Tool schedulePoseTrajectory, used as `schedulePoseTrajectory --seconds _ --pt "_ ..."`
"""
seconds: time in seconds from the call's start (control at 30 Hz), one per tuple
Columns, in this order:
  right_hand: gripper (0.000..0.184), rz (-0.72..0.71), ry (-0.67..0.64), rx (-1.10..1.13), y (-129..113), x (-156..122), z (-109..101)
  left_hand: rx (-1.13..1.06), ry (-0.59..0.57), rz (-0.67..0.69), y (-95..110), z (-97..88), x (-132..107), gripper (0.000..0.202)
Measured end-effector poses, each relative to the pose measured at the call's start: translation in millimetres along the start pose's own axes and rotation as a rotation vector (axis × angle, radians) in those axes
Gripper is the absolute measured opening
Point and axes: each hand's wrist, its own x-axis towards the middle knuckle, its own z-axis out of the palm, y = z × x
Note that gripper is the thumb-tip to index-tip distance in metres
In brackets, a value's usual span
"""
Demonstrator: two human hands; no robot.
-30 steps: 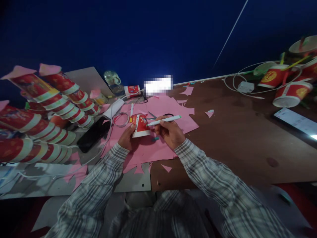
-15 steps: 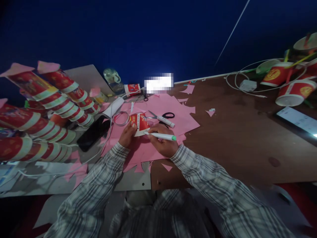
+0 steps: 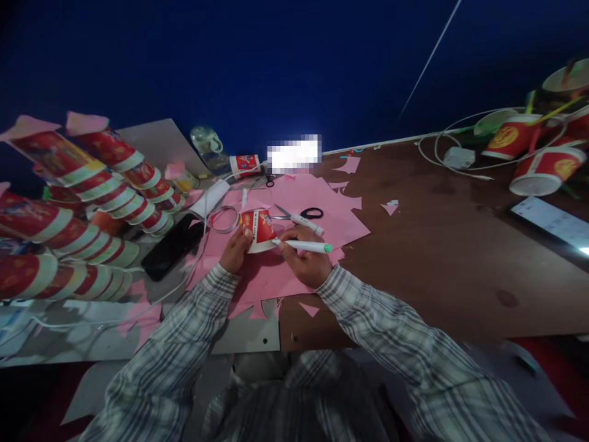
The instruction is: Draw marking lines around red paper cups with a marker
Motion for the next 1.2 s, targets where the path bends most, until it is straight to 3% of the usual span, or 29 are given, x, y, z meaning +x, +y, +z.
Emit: schedulePoseTrajectory --seconds 0.13,0.27,0.47,0.6,0.9,1.2 --pt "0.009 -0.011 -0.04 0.007 2 0 1 -0.009 0.003 0.002 -1 -1.0 1 0.056" --pt "0.01 0.158 0.103 0.026 6 4 -2 -0.04 0.032 -0.018 5 2.0 1 0.056" --pt "0.025 0.476 0.21 0.441 6 8 1 -0.144 0.041 -0.049 8 6.1 -1 0.055" --pt "0.036 0.569 0.219 0.58 8 9 4 -0.226 0.048 -0.035 2 5.2 0 0.059" --pt "0.036 0.515 0.12 0.568 3 3 4 -0.235 -0.043 -0.044 8 3.4 -2 0.059" --pt "0.032 0.3 -0.034 0.388 -3 -2 2 -0.322 -0.046 -0.042 17 17.9 -7 0.057"
